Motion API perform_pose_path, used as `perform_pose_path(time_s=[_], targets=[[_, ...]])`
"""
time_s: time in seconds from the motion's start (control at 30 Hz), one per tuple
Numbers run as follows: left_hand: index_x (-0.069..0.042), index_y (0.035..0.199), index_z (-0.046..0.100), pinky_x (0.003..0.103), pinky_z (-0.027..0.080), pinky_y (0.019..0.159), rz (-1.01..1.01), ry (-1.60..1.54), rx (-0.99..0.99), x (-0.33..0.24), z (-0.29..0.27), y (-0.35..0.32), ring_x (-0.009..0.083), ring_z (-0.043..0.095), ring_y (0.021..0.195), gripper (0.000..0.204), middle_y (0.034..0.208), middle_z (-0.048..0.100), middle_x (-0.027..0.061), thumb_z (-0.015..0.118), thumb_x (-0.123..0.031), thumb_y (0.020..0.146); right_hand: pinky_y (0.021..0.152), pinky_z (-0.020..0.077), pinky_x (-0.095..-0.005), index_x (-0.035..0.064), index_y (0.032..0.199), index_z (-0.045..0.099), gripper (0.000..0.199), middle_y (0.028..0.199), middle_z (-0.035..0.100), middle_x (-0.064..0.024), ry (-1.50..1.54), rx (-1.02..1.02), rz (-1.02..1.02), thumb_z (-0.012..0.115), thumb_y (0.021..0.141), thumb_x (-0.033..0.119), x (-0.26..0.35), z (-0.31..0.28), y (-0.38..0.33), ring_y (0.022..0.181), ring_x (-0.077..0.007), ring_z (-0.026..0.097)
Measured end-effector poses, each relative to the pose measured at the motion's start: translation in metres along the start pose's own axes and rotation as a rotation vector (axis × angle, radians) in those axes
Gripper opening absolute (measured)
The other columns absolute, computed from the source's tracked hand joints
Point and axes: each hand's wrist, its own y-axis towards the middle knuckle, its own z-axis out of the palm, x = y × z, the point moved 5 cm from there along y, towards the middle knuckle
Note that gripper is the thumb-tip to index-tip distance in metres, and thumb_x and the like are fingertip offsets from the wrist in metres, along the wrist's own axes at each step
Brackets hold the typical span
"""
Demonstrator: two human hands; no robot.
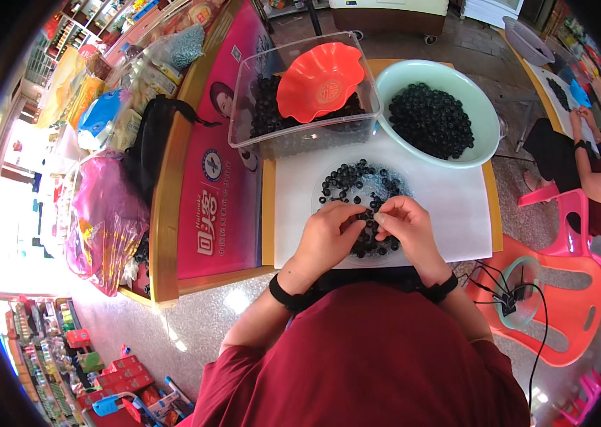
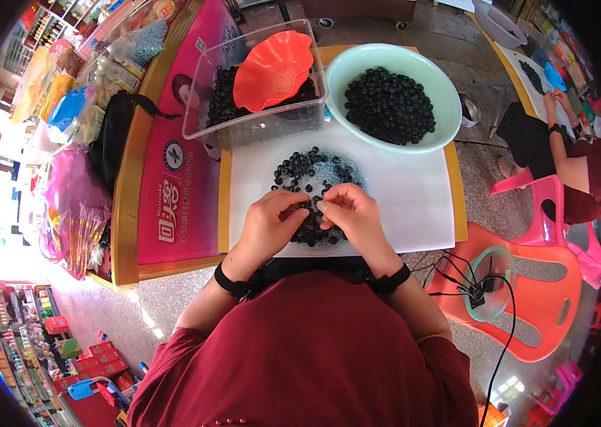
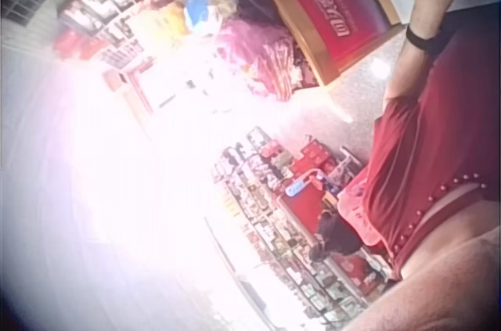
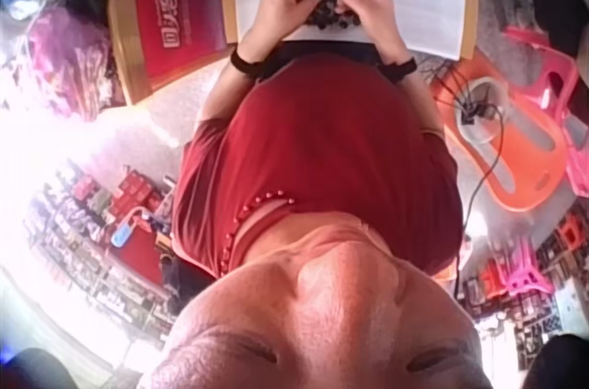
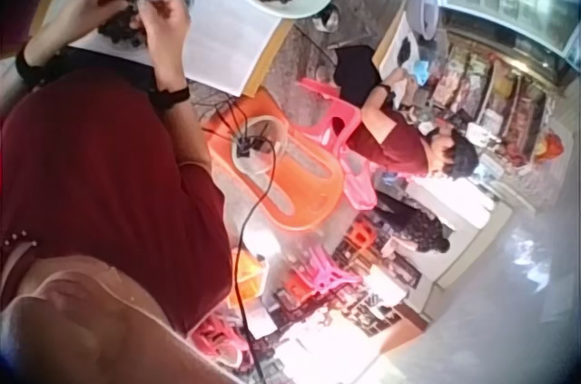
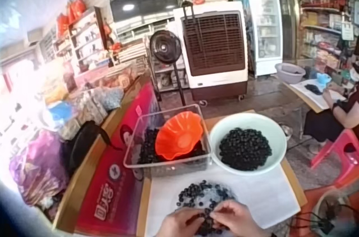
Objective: Manually sorting and processing small black round objects at a table.
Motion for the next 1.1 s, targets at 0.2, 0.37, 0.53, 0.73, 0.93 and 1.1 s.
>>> perform_pose_path(time_s=[0.2,0.37,0.53,0.73,0.93,1.1], targets=[[-0.003,0.104,0.071,0.028,0.052,0.062,0.002,-0.022,0.011,-0.001,-0.002,-0.003,0.0182,0.064,0.069,0.023,0.089,0.066,0.0089,0.072,-0.002,0.081,0.072,0.0585,-0.0277,0.0013,0.102,0.058,0.016,0.095,0.063,-0.0058,0.095,0.096,0.042,0.067,0.090,0.004,-0.002,0.013,0.003,0.078,-0.0136,0.065],[-0.003,0.105,0.071,0.029,0.052,0.062,0.037,-0.038,0.013,-0.001,-0.001,-0.004,0.0190,0.064,0.071,0.023,0.092,0.066,0.0091,0.070,0.000,0.082,0.073,0.0586,-0.0283,0.0019,0.101,0.057,0.014,0.093,0.064,-0.0059,0.115,0.107,0.109,0.066,0.089,0.003,-0.009,0.011,0.005,0.079,-0.0145,0.066],[-0.004,0.106,0.070,0.029,0.052,0.063,0.038,-0.074,0.062,0.003,-0.001,-0.006,0.0203,0.064,0.072,0.025,0.093,0.066,0.0101,0.070,0.000,0.082,0.070,0.0584,-0.0280,0.0023,0.100,0.057,0.014,0.091,0.064,-0.0057,0.136,0.122,0.153,0.065,0.088,0.002,-0.014,0.011,0.009,0.078,-0.0146,0.067],[-0.002,0.112,0.068,0.026,0.052,0.062,-0.177,-0.194,0.029,0.032,-0.010,-0.010,0.0121,0.062,0.070,0.023,0.095,0.067,0.0059,0.066,-0.001,0.089,0.066,0.0577,-0.0270,0.0007,0.099,0.059,0.011,0.090,0.065,-0.0060,-0.081,0.046,0.084,0.065,0.089,0.001,-0.011,0.004,0.014,0.075,-0.0137,0.066],[0.001,0.120,0.064,0.023,0.048,0.060,-0.516,-0.970,0.186,0.046,-0.002,-0.014,0.0092,0.058,0.068,0.025,0.101,0.068,0.0037,0.063,-0.007,0.096,0.062,0.0571,-0.0268,-0.0016,0.101,0.062,0.012,0.087,0.067,-0.0073,-0.170,-0.022,0.091,0.064,0.093,0.007,0.007,0.008,0.010,0.070,-0.0129,0.065],[-0.001,0.118,0.066,0.021,0.047,0.058,-0.463,-0.885,0.206,0.043,0.007,-0.013,0.0072,0.057,0.067,0.025,0.095,0.065,0.0014,0.065,-0.007,0.094,0.056,0.0548,-0.0249,0.0002,0.101,0.062,0.013,0.084,0.067,-0.0074,0.058,0.143,0.167,0.064,0.094,0.010,0.021,0.029,0.003,0.067,-0.0145,0.066]])
